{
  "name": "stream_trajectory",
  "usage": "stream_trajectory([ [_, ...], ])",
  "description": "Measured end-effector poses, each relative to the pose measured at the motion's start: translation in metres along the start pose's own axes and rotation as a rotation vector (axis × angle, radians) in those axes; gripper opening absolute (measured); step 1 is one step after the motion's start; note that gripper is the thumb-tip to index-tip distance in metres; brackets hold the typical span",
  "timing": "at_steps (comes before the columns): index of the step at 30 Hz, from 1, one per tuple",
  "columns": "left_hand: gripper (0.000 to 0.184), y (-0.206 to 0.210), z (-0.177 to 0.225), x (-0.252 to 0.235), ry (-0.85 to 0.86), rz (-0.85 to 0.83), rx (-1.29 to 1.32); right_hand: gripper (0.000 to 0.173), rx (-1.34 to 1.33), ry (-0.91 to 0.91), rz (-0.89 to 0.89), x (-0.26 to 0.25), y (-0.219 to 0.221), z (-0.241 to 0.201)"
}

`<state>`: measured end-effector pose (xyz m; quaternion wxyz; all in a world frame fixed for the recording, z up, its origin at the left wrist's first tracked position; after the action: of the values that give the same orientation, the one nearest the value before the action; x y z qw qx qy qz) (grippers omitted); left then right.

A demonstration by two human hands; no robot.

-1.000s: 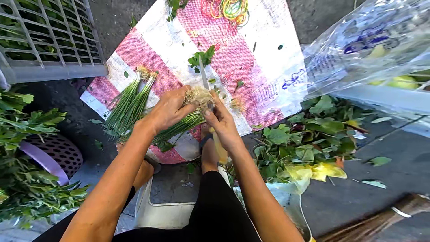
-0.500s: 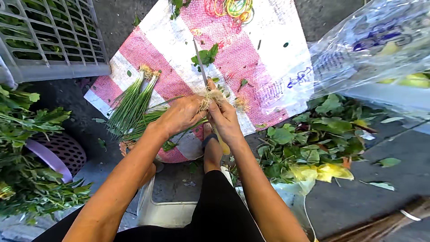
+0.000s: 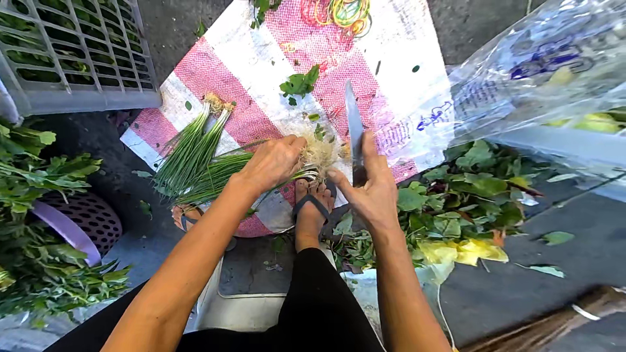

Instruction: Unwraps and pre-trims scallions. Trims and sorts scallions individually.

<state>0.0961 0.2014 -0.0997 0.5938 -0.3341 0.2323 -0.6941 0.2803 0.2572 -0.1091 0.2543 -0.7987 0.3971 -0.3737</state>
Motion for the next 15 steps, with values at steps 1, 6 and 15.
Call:
stream_trajectory([
  [1,0.023,0.004,0.004,0.0,-0.001,-0.027,-0.002,0.111,-0.066,0.006,-0.056,0.002,0.005,-0.005],
  [6,0.025,0.014,0.026,-0.001,0.002,-0.086,0.044,0.098,-0.241,-0.068,-0.146,0.002,0.032,-0.036],
  [15,0.018,0.019,0.024,0.002,-0.019,0.078,-0.064,0.05,-0.405,-0.113,-0.088,0.002,0.033,-0.052],
])
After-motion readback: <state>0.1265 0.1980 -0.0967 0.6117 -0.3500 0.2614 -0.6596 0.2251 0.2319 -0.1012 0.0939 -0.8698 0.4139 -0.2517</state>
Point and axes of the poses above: each hand's wrist, its own x-axis away from the middle knuckle, its own y-axis out of the palm, z = x × y, the point moved 8 cm from there along -x, towards the middle knuckle, and after that the axes turned 4 degrees about z, right-handed, at the moved point
